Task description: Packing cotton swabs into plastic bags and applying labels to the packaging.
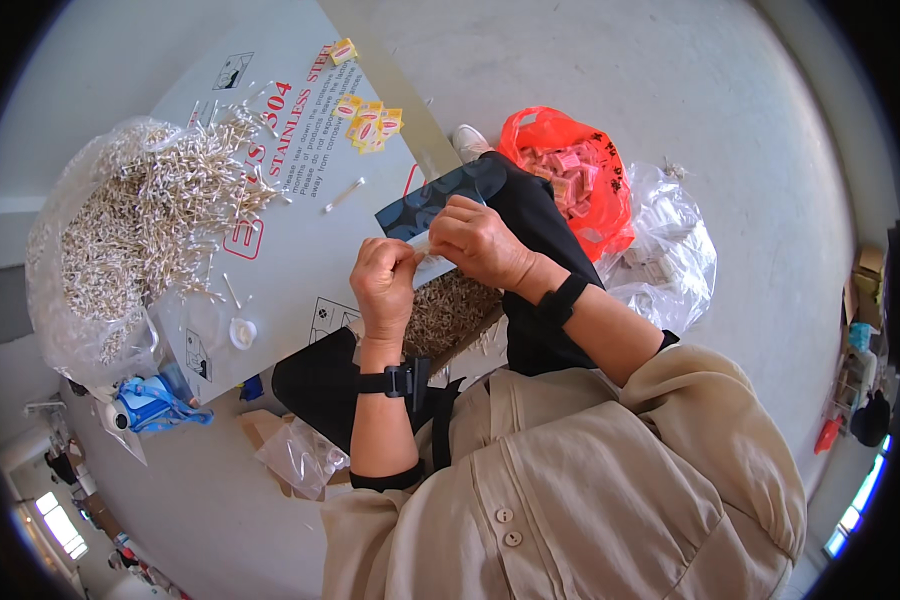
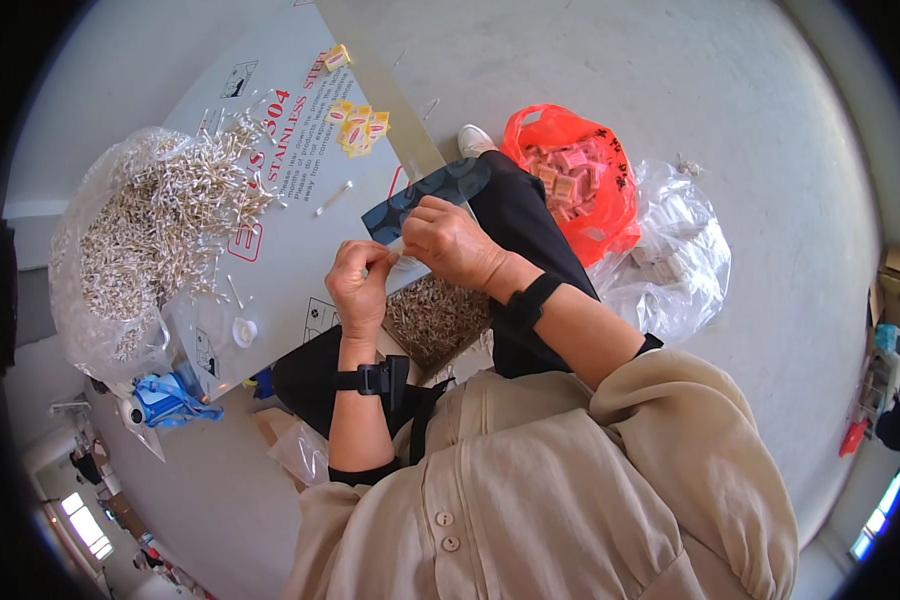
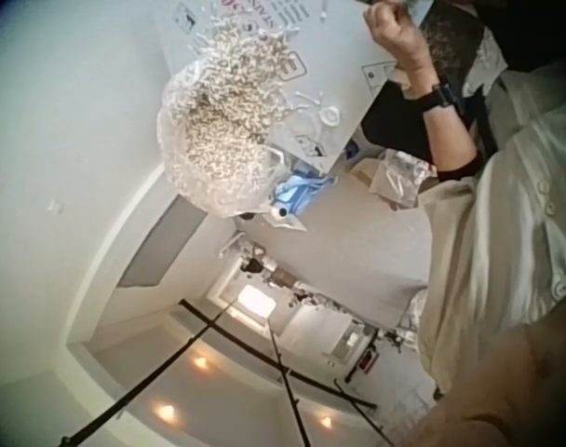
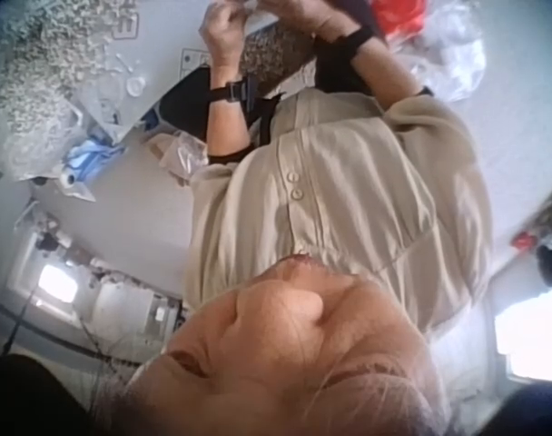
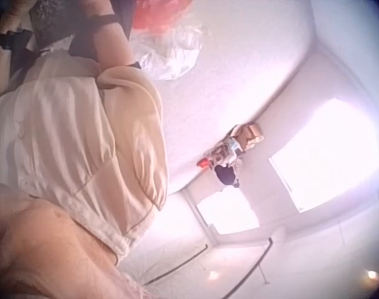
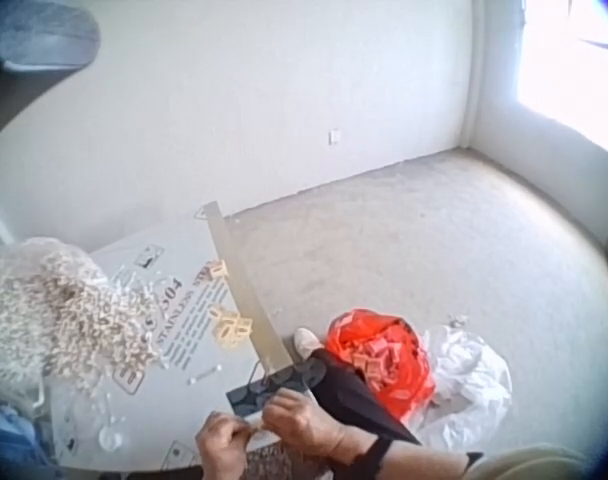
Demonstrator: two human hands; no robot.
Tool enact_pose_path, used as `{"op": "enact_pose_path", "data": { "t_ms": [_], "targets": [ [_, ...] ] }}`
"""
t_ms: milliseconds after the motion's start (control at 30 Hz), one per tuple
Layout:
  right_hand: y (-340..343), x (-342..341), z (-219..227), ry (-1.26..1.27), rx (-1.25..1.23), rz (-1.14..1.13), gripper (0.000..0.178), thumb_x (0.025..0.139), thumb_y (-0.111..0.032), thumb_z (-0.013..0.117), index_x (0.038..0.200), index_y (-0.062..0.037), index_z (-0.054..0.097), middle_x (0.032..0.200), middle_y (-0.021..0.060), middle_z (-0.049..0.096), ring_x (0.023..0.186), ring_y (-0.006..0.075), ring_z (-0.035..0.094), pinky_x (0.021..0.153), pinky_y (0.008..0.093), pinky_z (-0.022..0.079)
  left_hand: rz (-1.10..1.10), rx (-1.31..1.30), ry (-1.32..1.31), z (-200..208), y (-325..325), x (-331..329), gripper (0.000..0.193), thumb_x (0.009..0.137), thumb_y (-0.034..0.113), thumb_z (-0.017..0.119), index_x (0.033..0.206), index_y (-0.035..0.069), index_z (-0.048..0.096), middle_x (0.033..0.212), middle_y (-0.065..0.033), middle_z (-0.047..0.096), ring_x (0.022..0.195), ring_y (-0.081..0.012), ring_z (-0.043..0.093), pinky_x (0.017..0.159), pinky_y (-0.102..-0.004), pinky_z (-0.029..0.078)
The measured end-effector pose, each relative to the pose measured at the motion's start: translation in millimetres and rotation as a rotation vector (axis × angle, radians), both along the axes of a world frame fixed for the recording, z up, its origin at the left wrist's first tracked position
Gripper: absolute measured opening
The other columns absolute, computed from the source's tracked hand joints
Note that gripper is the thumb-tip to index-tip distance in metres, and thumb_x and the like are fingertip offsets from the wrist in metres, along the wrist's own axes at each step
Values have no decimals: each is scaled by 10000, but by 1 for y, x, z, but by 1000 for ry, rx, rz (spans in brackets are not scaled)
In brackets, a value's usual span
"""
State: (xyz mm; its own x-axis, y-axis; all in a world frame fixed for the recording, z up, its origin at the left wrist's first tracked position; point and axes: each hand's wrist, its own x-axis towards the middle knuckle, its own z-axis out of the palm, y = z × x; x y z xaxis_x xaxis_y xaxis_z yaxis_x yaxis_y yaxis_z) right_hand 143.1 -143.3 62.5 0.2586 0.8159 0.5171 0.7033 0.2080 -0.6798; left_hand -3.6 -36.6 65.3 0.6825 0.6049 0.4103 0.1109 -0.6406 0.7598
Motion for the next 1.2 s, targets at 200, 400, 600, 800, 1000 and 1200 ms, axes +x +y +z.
{"op": "enact_pose_path", "data": {
  "t_ms": [200,400,600,800,1000,1200],
  "targets": [
    [2,1,1,271,-133,-21,182,721,-20,746,797,-32,581,791,80,583,784,292,574,675,371,495,54,-148,-15,-8,0,-1,166,727,-84,743,760,10,610,741,-48,632,660,-112,580,615,-251,481],
    [5,3,-2,45,-44,14,174,717,-69,730,761,-51,563,776,89,544,785,299,560,680,386,486,12,-112,25,2,2,5,166,729,-72,742,789,10,611,768,-72,627,662,-155,602,608,-270,486],
    [6,-3,-2,-182,-81,-80,157,754,-125,673,808,-59,541,821,85,522,812,290,522,722,394,449,-120,266,158,16,5,13,163,704,-74,686,777,7,565,735,-109,542,735,-292,552,646,-386,476],
    [2,-2,2,-212,-153,-68,207,740,-89,711,828,-64,525,834,88,522,843,298,526,758,394,461,-81,164,217,10,13,0,156,694,-68,639,710,23,515,748,-109,526,756,-315,525,648,-417,465],
    [-3,-10,-7,195,-152,-106,135,789,-19,710,818,-40,579,837,91,544,761,232,588,644,334,480,53,-221,132,-3,6,-6,69,743,-42,634,755,-2,580,707,-64,567,624,-180,531,558,-319,441],
    [-5,-13,-6,976,-455,-193,95,818,7,697,807,9,603,727,20,538,727,71,564,599,258,448,168,-793,90,-13,2,-14,39,816,18,614,788,-8,618,663,36,543,600,-48,468,527,-228,381]
  ]
}}
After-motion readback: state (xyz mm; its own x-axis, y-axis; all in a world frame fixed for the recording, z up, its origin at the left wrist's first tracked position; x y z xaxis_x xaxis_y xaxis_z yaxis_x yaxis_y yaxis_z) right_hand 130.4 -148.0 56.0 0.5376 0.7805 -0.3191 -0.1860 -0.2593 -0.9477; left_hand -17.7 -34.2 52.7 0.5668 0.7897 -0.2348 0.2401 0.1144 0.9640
